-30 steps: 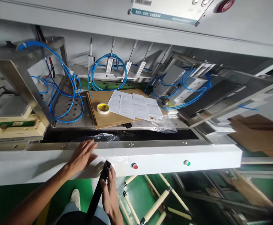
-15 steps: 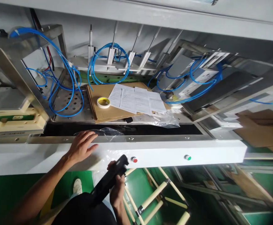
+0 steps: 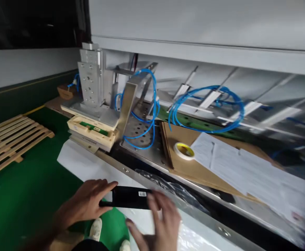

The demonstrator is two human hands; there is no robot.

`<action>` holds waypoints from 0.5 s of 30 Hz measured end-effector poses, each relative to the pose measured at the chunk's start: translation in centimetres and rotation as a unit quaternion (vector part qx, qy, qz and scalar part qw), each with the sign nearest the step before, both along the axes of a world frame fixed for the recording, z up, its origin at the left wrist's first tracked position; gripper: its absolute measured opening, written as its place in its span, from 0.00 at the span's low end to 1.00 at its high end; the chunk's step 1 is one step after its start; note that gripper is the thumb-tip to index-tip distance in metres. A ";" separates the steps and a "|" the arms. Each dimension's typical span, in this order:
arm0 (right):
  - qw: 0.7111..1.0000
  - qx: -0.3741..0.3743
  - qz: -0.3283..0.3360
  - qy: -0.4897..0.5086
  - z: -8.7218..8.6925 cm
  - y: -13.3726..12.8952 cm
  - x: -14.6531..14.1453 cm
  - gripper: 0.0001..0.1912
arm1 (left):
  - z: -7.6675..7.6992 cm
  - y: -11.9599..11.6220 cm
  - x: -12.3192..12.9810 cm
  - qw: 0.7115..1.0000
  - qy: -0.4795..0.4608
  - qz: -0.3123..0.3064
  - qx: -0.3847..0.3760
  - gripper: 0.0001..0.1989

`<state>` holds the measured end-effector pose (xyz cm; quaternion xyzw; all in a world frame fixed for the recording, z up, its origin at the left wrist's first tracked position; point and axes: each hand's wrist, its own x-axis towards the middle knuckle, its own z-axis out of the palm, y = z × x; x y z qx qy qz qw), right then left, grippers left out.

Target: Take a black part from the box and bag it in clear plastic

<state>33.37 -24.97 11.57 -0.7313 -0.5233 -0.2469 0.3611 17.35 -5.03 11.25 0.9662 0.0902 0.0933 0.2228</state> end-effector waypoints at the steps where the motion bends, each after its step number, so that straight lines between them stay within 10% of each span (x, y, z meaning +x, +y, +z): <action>1: 0.992 -0.090 0.056 -0.064 0.7 1.5 -0.1 0.40 | 0.6 1.5 -0.8 1.000 0.024 0.004 0.016 0.38; 8: 0.941 -0.247 0.195 -0.126 0.9 12.9 0.9 0.32 | 1.1 7.9 -4.4 0.985 -0.089 0.068 0.128 0.36; 13: 0.963 -0.238 0.114 -0.053 1.2 23.0 3.7 0.32 | -3.4 8.9 -6.9 0.873 -0.294 0.373 0.108 0.25; 15: 0.964 -0.250 0.088 -0.031 1.8 27.0 4.7 0.31 | -6.4 7.7 -7.3 0.873 -0.283 0.394 0.054 0.22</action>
